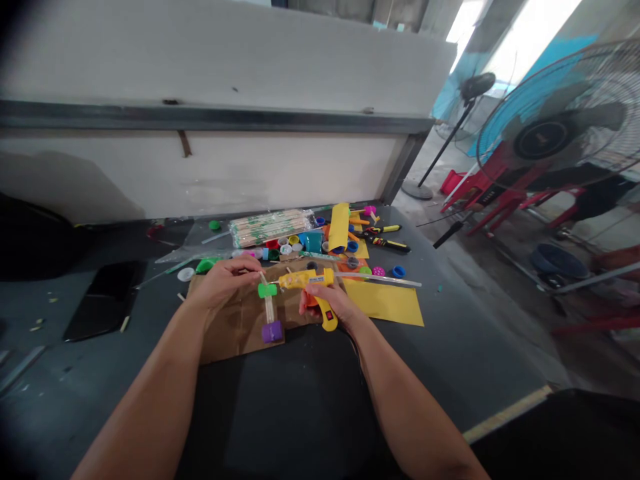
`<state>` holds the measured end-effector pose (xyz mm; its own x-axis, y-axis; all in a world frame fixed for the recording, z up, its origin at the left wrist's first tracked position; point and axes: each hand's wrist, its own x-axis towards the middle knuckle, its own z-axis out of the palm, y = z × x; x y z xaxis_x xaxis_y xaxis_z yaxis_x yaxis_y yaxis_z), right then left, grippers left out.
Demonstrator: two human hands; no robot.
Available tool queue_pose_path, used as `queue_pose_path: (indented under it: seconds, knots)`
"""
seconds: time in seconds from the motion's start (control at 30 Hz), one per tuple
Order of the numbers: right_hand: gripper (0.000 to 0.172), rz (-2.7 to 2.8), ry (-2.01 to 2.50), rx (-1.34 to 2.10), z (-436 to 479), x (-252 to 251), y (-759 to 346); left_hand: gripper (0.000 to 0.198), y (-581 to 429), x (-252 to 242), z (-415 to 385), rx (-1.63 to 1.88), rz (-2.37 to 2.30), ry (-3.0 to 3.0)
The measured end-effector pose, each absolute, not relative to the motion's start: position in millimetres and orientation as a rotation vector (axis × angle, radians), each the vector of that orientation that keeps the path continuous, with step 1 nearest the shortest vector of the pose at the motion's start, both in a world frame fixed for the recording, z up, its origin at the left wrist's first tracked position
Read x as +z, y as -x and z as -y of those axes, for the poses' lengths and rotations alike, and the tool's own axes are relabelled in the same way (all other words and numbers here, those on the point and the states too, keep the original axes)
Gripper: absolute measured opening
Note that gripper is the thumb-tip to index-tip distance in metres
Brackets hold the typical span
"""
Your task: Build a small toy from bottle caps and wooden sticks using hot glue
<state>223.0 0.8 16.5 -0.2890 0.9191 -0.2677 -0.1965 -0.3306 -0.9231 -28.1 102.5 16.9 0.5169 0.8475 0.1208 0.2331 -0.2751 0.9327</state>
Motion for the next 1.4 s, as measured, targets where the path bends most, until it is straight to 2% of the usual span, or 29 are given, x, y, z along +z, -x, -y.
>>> queue_pose_path:
  seconds: [0.67,1.1,1.4]
  knots:
    - [0.036,1.087,1.129,1.712,0,8,-225,0.010,27,22,-99,0.797,-0.884,-1.858]
    - [0.036,1.103,1.131,1.709,0,7,-224,0.015,25,26,-98,0.785,-0.900,-1.862]
    - [0.032,1.238,1.265,1.574,5,28,-216,0.013,26,30,-98,0.738,-0.887,-1.886]
